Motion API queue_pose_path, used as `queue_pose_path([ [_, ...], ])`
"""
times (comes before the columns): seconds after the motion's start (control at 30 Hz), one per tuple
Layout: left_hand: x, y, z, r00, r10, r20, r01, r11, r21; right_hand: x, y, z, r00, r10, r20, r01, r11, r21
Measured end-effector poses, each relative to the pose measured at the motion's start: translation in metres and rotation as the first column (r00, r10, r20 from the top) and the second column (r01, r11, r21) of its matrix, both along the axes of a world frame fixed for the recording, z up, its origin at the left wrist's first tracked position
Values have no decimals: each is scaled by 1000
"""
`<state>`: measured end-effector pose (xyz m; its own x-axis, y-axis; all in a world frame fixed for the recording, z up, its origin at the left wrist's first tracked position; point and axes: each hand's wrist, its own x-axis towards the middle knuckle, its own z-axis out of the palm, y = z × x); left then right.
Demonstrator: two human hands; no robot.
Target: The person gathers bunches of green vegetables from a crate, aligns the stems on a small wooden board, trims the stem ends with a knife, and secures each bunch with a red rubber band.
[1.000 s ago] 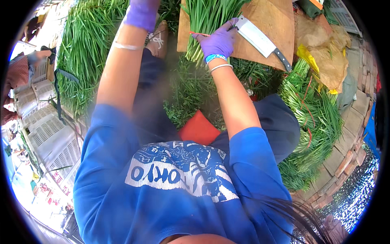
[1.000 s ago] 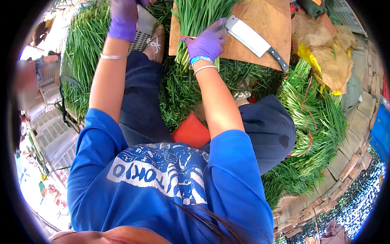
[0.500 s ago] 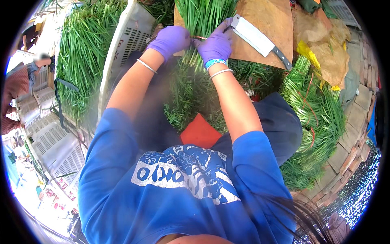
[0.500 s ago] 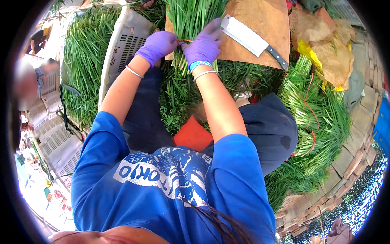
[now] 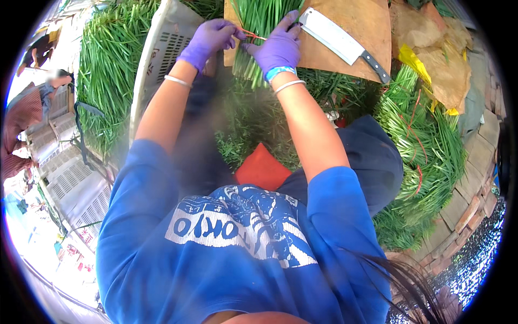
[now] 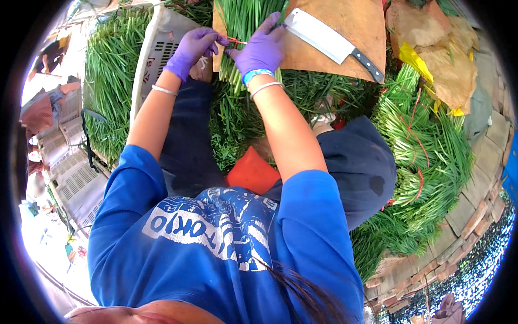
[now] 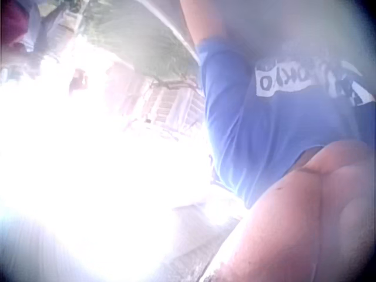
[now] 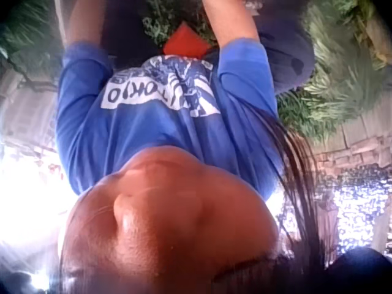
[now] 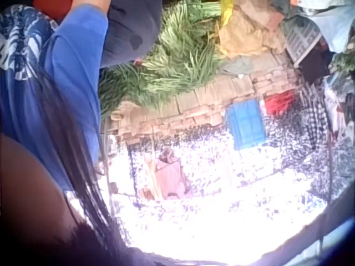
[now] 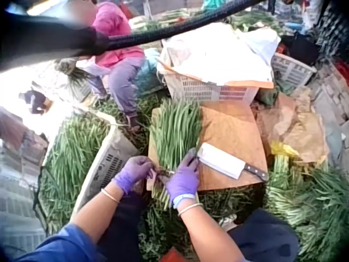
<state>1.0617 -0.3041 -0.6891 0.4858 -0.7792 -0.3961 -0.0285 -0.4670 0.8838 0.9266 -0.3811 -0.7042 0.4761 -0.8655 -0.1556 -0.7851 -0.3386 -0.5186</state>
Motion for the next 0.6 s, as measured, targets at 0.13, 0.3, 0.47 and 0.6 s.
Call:
queue_pose_path([
  [0.13, -22, 29, -6, 758, -346, 553, 167, 922, 349, -7, -5, 4, 997, 73, -6, -72, 989, 129],
  [0.3, -36, 28, -27, 901, -83, 425, -17, 974, 228, -8, -16, -7, 988, 156, 9, -155, 974, 168],
  [0.47, -33, 26, -36, 867, -137, 479, 33, 975, 218, -6, -10, -2, 997, 83, 7, -83, 977, 199],
  [0.6, -30, 29, -30, 983, 102, 152, -122, 984, 130, -9, -13, -6, 993, 112, 47, -118, 977, 178],
])
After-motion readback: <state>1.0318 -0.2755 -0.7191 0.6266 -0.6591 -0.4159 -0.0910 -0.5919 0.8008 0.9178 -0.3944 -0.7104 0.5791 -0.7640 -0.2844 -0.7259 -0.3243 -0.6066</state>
